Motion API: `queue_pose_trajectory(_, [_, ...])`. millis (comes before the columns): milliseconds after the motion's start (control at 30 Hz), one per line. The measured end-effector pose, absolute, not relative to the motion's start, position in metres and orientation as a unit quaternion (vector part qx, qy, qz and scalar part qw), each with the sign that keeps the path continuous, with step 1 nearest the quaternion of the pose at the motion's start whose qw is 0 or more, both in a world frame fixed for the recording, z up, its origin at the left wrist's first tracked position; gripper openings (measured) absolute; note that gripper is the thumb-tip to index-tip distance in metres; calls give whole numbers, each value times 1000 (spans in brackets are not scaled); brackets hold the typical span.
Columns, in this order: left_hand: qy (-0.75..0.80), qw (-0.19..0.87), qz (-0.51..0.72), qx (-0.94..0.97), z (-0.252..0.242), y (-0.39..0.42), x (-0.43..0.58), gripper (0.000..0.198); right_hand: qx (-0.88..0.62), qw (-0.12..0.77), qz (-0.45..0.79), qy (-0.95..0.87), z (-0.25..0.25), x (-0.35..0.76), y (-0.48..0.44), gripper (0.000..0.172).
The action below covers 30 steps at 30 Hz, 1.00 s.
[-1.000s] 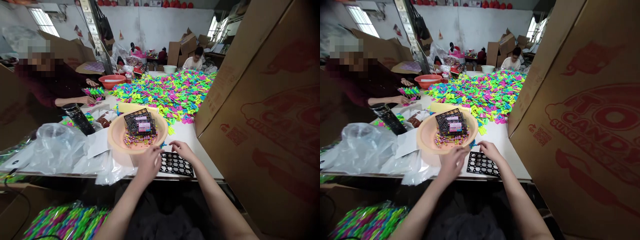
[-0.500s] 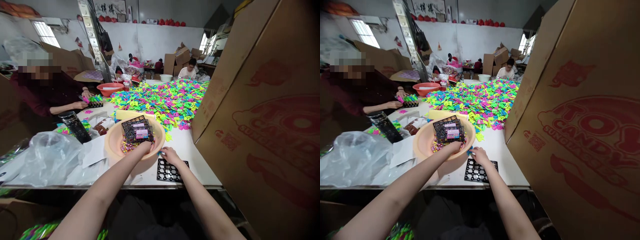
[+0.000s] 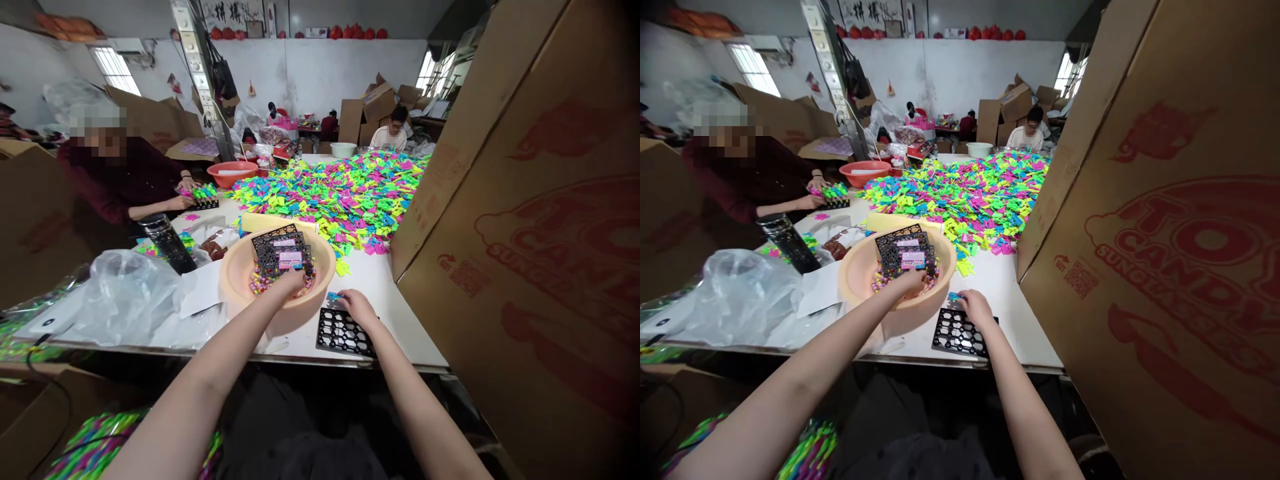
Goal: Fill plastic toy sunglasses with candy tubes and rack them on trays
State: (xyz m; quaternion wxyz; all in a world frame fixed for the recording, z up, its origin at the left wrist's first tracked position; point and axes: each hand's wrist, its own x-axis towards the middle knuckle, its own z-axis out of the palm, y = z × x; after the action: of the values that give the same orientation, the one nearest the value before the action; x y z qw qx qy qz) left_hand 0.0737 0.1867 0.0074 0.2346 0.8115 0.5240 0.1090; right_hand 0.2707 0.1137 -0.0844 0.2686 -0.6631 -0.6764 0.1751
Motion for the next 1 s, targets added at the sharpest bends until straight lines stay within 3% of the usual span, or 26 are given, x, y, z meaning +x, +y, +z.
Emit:
queue_pose_trajectory(100, [504, 250, 173, 808, 18, 172, 62, 19, -682, 337, 189, -621, -70, 291, 89, 29])
queue_pose_trajectory(200, [468, 276, 252, 801, 21, 130, 51, 27, -686, 380, 219, -581, -54, 303, 54, 38])
queue_pose_trajectory(300, [359, 417, 348, 759, 10, 77, 48, 31, -657, 409, 298, -559, -42, 293, 22, 38])
queue_pose_trajectory(400, [321, 500, 353, 723, -8, 36, 51, 17, -616, 415, 390, -544, -37, 269, 3, 32])
queue_pose_trajectory(533, [364, 553, 327, 674, -29, 14, 59, 13, -585, 403, 474, -520, -40, 240, -7, 29])
queue_pose_trajectory(600, [370, 584, 307, 654, -37, 10, 62, 12, -591, 424, 466, -504, -42, 231, -11, 29])
queue_pose_trajectory(700, [416, 581, 326, 619, -42, 8, 60, 12, -616, 456, 358, -534, -41, 223, -19, 30])
queue_pose_trajectory(800, [447, 557, 358, 601, -44, 6, 56, 13, -593, 387, 278, -649, -36, 218, -27, 30])
queue_pose_trajectory(900, [448, 566, 371, 584, -46, 3, 52, 13, -568, 353, 286, -686, -34, 214, -31, 21])
queue_pose_trajectory(1000, [453, 594, 393, 537, -48, 1, 53, 15, -569, 395, 320, -646, -36, 214, -32, 20])
